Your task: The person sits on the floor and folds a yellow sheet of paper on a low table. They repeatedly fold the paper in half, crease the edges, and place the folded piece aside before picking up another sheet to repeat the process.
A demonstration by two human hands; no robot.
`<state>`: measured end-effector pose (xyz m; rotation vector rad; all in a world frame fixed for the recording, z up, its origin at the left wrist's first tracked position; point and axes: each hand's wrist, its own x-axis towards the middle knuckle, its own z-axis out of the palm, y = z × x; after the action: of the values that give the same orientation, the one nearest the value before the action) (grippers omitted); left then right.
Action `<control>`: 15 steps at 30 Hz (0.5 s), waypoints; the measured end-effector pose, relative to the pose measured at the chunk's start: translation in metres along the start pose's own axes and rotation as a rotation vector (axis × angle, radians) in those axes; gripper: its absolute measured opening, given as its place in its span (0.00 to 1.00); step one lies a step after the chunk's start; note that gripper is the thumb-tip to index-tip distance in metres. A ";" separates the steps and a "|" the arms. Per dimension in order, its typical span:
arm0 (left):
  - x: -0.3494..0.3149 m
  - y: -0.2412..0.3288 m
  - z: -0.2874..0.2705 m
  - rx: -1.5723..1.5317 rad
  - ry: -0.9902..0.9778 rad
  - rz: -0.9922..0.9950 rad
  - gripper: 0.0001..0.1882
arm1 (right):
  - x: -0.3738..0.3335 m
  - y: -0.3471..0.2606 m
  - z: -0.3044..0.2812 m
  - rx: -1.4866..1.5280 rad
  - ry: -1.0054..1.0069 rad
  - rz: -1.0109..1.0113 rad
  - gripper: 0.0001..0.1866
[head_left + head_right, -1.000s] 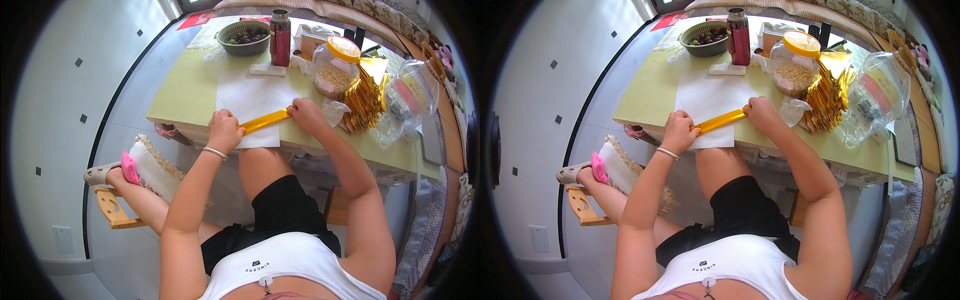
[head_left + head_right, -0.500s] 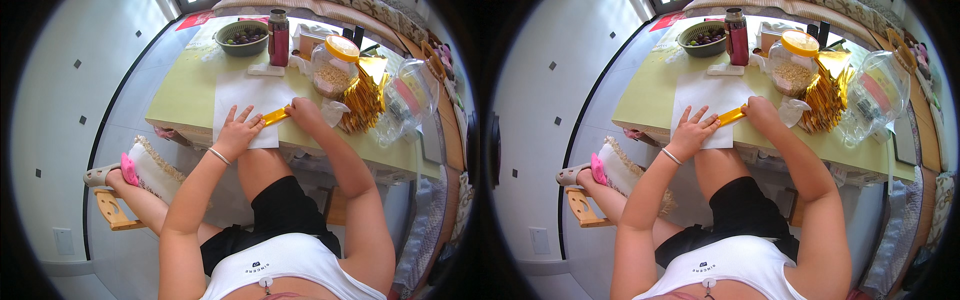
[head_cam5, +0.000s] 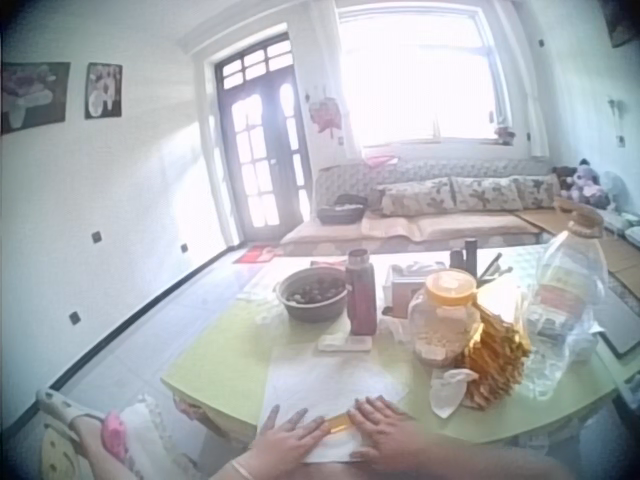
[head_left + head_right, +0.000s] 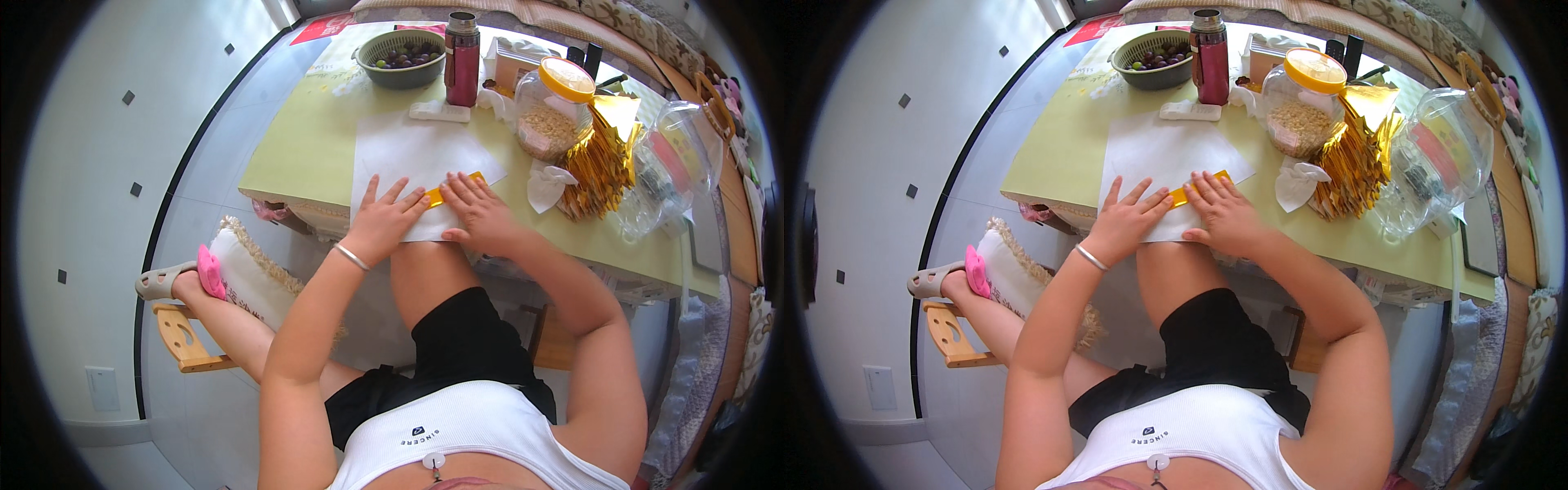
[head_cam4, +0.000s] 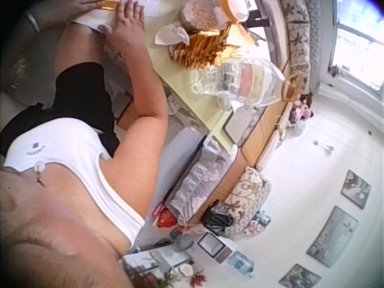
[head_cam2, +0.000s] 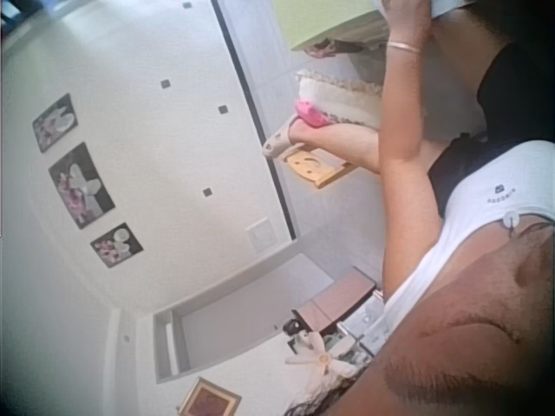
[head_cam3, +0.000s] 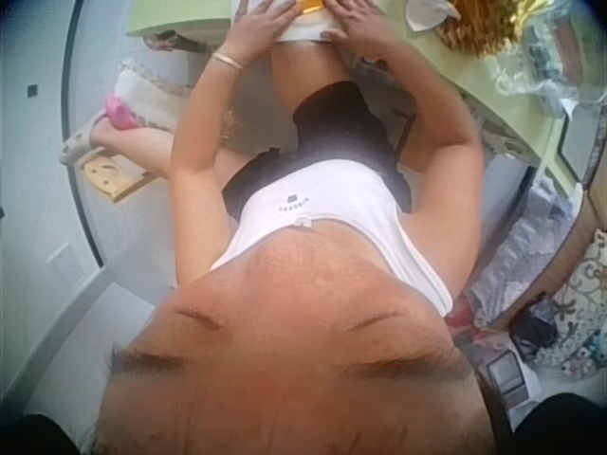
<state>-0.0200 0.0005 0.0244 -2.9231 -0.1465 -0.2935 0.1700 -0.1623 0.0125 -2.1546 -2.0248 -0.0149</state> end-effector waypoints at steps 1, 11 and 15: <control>-0.011 -0.003 0.002 0.005 -0.005 -0.012 0.29 | -0.003 0.005 -0.001 -0.001 -0.010 0.008 0.47; -0.038 -0.014 -0.022 -0.235 0.311 -0.126 0.22 | -0.006 0.008 -0.009 0.016 -0.045 0.032 0.47; 0.015 0.034 -0.028 -0.232 0.452 -0.081 0.23 | -0.009 0.009 -0.012 0.011 -0.056 0.047 0.47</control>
<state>-0.0062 -0.0369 0.0482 -2.9831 -0.1702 -1.0324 0.1798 -0.1730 0.0218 -2.2188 -1.9988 0.0644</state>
